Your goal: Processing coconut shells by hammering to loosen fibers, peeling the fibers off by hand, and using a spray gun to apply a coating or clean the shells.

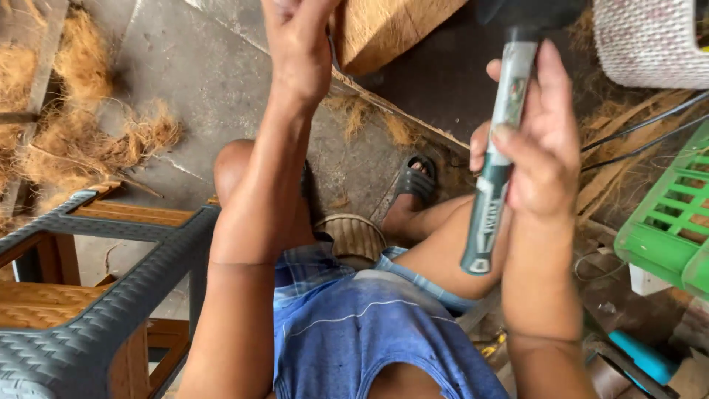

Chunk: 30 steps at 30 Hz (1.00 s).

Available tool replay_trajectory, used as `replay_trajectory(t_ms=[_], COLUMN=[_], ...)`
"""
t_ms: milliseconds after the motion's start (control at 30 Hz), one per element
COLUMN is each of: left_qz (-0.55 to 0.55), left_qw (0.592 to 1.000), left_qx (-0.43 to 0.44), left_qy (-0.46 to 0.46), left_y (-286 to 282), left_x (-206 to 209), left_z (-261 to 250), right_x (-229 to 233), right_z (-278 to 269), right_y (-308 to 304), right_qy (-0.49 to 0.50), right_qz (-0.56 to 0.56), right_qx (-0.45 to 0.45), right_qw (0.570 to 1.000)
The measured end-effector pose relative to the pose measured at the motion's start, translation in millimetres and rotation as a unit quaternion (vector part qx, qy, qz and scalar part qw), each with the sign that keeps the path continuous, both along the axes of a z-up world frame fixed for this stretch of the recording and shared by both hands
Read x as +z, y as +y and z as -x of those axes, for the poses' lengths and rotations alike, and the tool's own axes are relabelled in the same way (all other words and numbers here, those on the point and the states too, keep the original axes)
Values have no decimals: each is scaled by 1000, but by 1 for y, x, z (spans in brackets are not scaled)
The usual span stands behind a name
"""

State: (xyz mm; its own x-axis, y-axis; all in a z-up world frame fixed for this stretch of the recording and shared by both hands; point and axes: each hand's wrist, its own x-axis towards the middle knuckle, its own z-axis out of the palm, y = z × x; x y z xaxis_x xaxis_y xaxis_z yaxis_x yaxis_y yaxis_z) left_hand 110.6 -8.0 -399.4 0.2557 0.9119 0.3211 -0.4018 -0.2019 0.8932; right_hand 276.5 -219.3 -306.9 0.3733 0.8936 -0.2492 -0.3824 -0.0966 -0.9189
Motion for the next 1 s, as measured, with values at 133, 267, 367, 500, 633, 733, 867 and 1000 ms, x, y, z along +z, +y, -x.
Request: replay_trajectory(t_ms=[133, 267, 367, 500, 633, 733, 867, 1000], left_qz=[-36, -42, -44, -24, -40, 8, -5, 49], left_qw=[999, 998, 999, 999, 998, 999, 998, 997], left_qx=[-13, -52, -9, -31, -22, 48, -3, -7], left_qy=[-13, -11, -30, -35, -38, 15, -69, -57], left_y=[-13, -23, -33, -36, -36, -27, -33, -36], left_x=[-6, 24, 21, 18, 9, 3, 14, 11], left_z=[3, -4, -4, -6, -2, -13, -11, -12], right_x=[-17, -18, -24, -58, -44, -34, -45, -44], right_z=[29, 50, 66, 81, 79, 77, 89, 93], right_y=[-23, -27, -24, -6, -8, 1, 3, 1], right_qy=[-114, -96, -68, -64, -210, -252, -307, -479], right_qz=[3, 4, 6, 154, 161, 17, 175, 125], right_qx=[2, -11, -50, -57, 1, -18, 8, 0], right_qw=[993, 995, 996, 984, 964, 967, 935, 869])
